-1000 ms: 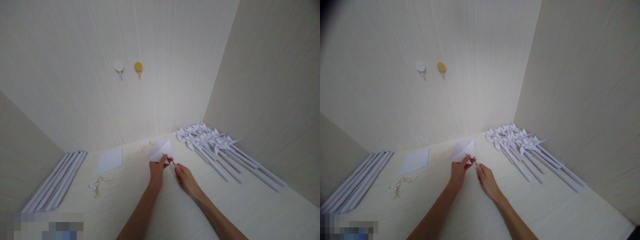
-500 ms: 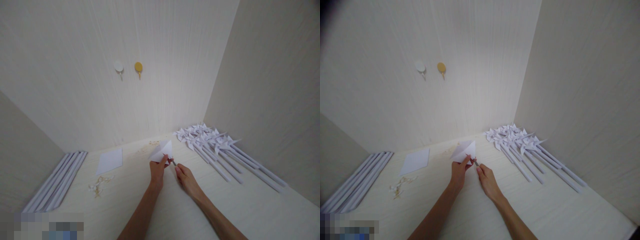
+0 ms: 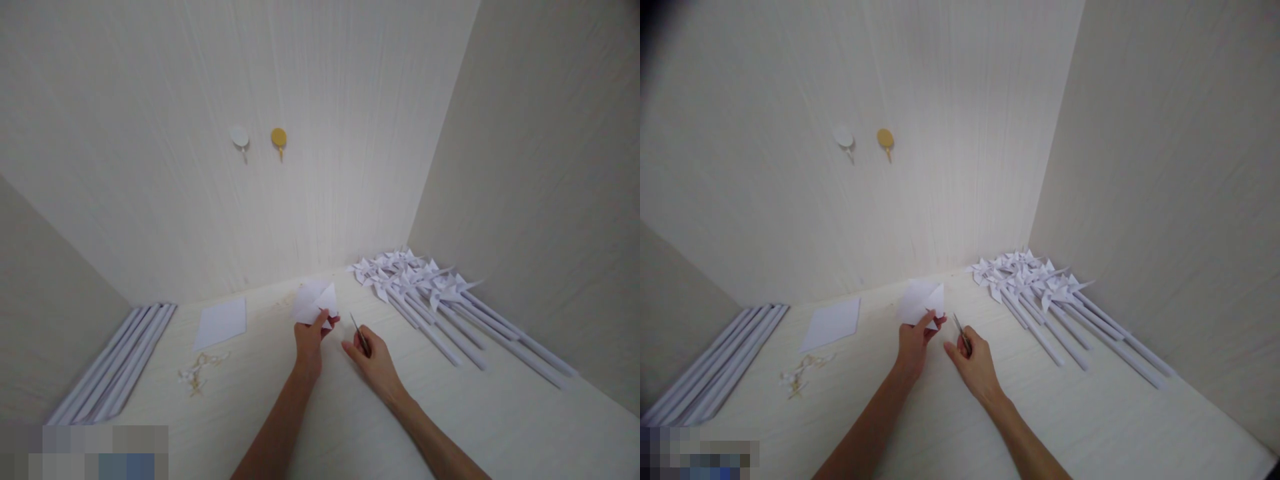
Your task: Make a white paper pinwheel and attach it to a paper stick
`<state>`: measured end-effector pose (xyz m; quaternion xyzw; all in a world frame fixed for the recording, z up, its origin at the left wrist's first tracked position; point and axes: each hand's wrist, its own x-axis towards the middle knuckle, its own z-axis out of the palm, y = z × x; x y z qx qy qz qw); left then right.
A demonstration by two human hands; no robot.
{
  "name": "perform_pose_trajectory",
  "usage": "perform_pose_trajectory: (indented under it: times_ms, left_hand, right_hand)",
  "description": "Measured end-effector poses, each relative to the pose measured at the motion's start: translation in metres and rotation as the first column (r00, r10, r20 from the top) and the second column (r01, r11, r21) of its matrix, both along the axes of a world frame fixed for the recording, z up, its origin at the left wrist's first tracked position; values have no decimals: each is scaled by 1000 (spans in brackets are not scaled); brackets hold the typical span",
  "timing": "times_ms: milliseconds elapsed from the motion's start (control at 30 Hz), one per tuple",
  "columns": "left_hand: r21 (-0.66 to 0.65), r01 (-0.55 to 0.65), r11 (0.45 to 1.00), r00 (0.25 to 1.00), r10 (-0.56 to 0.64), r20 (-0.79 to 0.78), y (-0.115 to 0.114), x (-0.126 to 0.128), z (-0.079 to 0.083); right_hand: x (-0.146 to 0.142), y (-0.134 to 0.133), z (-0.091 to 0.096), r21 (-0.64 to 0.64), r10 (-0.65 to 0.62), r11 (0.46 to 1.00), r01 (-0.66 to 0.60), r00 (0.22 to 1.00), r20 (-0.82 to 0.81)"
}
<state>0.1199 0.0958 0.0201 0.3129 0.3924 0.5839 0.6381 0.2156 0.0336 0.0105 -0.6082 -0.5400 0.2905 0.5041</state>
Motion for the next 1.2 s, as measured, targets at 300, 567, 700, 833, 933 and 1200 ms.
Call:
perform_pose_trajectory:
  times_ms: [300, 567, 700, 833, 933, 1200]
  left_hand:
    - [8, 275, 961, 958, -273, -89, -7, 3, -7]
    - [49, 336, 941, 941, -332, -70, -6, 1, -11]
    - [36, 318, 947, 947, -316, -49, -8, 1, -8]
    - [43, 331, 943, 943, -330, -33, -9, 1, -7]
    - [61, 361, 930, 932, -358, -57, -9, 0, -9]
    - [58, 200, 978, 971, -190, -144, -5, 2, -20]
  right_hand:
    - [5, 2, -4, 116, -69, 990, 76, 996, -62]
    - [4, 0, -2, 89, -25, 996, 25, 1000, 0]
    - [3, 0, -3, 91, -22, 996, 24, 999, -23]
    - [4, 1, -6, 110, -25, 994, 28, 999, -24]
    - [5, 1, -7, 132, -56, 990, 54, 998, 14]
    - [4, -1, -7, 105, -3, 994, -5, 997, 71]
